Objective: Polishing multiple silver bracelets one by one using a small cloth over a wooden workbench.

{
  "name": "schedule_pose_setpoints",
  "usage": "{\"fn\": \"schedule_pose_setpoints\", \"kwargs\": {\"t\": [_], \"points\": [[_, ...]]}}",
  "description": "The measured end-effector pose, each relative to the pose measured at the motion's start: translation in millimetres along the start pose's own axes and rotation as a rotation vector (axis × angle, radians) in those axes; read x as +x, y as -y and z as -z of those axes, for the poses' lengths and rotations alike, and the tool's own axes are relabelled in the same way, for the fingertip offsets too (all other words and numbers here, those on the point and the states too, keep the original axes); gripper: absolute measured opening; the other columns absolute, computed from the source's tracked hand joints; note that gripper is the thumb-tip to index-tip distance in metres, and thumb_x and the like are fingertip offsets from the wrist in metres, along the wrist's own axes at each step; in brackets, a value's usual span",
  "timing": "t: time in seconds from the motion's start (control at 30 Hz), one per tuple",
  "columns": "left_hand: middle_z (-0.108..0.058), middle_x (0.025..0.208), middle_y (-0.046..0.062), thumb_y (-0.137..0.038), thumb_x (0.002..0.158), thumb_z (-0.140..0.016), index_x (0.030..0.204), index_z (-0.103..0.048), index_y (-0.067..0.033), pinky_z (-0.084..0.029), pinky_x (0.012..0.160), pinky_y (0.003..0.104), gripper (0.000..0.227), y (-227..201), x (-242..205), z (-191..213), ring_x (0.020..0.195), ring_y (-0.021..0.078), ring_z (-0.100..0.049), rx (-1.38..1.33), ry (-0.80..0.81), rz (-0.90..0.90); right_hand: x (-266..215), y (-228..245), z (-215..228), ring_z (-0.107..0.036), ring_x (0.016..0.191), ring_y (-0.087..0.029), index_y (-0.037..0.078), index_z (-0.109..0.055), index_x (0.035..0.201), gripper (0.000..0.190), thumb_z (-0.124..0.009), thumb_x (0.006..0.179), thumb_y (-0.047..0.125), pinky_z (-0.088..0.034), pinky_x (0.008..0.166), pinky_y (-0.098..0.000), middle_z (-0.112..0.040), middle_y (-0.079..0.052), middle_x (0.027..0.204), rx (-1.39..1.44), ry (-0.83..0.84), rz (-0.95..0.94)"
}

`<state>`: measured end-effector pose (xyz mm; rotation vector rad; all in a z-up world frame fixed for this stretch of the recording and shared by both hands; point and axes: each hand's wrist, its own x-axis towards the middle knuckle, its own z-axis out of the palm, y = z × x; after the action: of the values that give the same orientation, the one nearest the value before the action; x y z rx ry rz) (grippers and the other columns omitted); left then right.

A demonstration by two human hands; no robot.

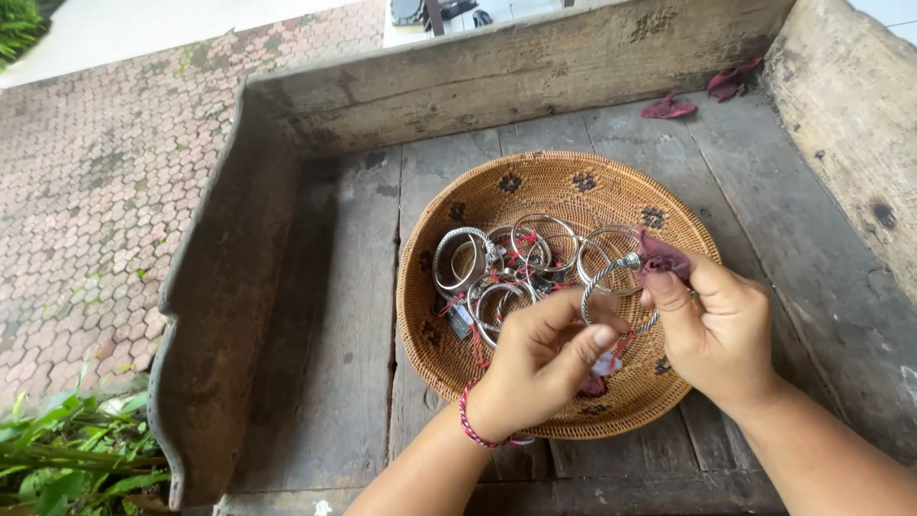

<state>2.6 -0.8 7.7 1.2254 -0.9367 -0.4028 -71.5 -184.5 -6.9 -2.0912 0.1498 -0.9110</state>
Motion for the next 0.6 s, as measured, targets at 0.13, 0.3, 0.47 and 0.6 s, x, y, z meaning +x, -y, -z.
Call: {"fn": "schedule_pose_setpoints", "kwargs": {"t": [0.13,0.3,0.47,0.6], "points": [[-0.073,0.11,0.004,-0.026,0.111,-0.049,0.113,-0.066,-0.007,-0.055,0.077,0.025,0.025,6.5,-1.4,1.7,0.091,0.0101,-0.066,0.047,-0.007,-0.007,5.3,4.9,0.4,-0.069,0.068,-0.012,-0.001,-0.07,0.122,0.033,-0.06,0.101,0.022,-0.055,0.068,-0.0275,-0.073,-0.005,0.077,-0.016,0.0,0.049],[-0.066,0.079,0.011,-0.034,0.111,-0.041,0.098,-0.058,-0.0051,-0.05,0.062,0.026,0.036,7.9,0.4,3.4,0.066,0.0133,-0.058,-0.042,-0.139,0.004,11.7,-4.1,17.6,-0.064,0.093,-0.015,-0.003,-0.069,0.119,0.029,-0.056,0.106,0.02,-0.051,0.083,-0.0276,-0.07,-0.006,0.098,0.137,0.01,-0.073],[-0.053,0.073,0.002,-0.031,0.112,-0.042,0.097,-0.058,-0.0069,-0.045,0.059,0.026,0.033,11.0,-1.3,2.6,0.065,0.0118,-0.051,0.008,-0.078,-0.053,18.4,14.0,9.5,-0.07,0.092,-0.022,-0.002,-0.067,0.123,0.041,-0.05,0.102,0.028,-0.058,0.08,-0.0307,-0.07,-0.013,0.105,-0.002,0.153,0.291],[-0.049,0.07,0.001,-0.033,0.112,-0.04,0.095,-0.058,-0.0056,-0.046,0.06,0.028,0.037,9.0,-0.1,3.0,0.063,0.0135,-0.052,0.152,-0.046,-0.1,24.0,16.1,12.6,-0.071,0.085,-0.019,-0.002,-0.072,0.116,0.037,-0.056,0.098,0.026,-0.055,0.076,-0.0289,-0.072,-0.01,0.099,0.049,0.262,0.289]]}}
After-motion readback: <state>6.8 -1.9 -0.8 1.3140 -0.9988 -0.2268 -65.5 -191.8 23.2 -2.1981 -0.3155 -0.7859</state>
